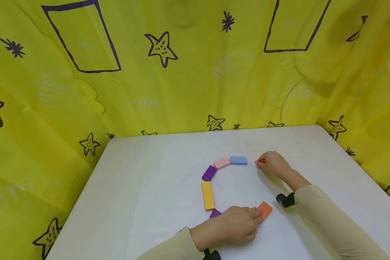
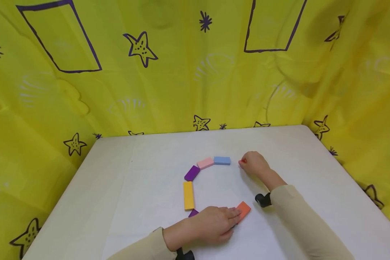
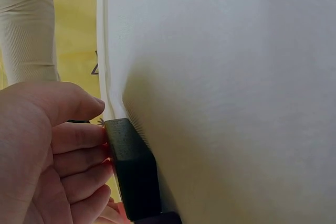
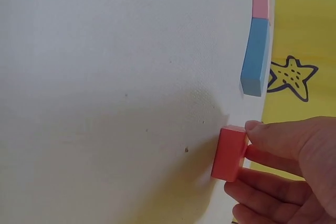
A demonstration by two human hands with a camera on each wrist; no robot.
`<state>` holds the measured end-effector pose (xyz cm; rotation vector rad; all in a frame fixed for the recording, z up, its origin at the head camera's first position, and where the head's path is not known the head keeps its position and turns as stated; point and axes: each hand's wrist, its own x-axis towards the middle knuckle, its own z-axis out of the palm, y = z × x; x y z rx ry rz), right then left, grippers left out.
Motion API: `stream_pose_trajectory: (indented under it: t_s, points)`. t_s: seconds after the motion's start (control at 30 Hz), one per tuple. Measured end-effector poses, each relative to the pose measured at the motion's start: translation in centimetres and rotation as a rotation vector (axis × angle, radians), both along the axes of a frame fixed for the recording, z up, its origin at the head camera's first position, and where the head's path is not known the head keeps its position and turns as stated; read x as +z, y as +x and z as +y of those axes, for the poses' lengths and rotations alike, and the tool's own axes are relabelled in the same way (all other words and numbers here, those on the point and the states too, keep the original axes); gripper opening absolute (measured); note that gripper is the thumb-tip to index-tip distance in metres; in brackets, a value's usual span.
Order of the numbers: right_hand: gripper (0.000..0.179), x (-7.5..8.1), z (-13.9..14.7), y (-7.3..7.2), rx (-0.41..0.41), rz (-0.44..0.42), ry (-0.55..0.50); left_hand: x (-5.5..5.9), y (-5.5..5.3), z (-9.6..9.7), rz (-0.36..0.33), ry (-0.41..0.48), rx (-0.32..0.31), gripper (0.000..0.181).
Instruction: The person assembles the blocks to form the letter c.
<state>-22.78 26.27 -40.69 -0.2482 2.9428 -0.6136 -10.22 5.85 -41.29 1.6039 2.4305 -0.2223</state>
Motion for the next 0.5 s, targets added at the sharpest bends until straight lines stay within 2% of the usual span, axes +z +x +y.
stream_pose_trajectory:
  t_s: [0.33,0.5]
  points:
    - [0.02,0.0,0.4,1.7,0.068,0.064,-0.013,0.1,0.1,-0.1,0.04,0.01,-0.001,0.047]
    - [0.019,-0.2,0.6,2.4,0.085,0.111,-0.014,0.2,0.1,-0.2,0.038,0.016,-0.003,0.046]
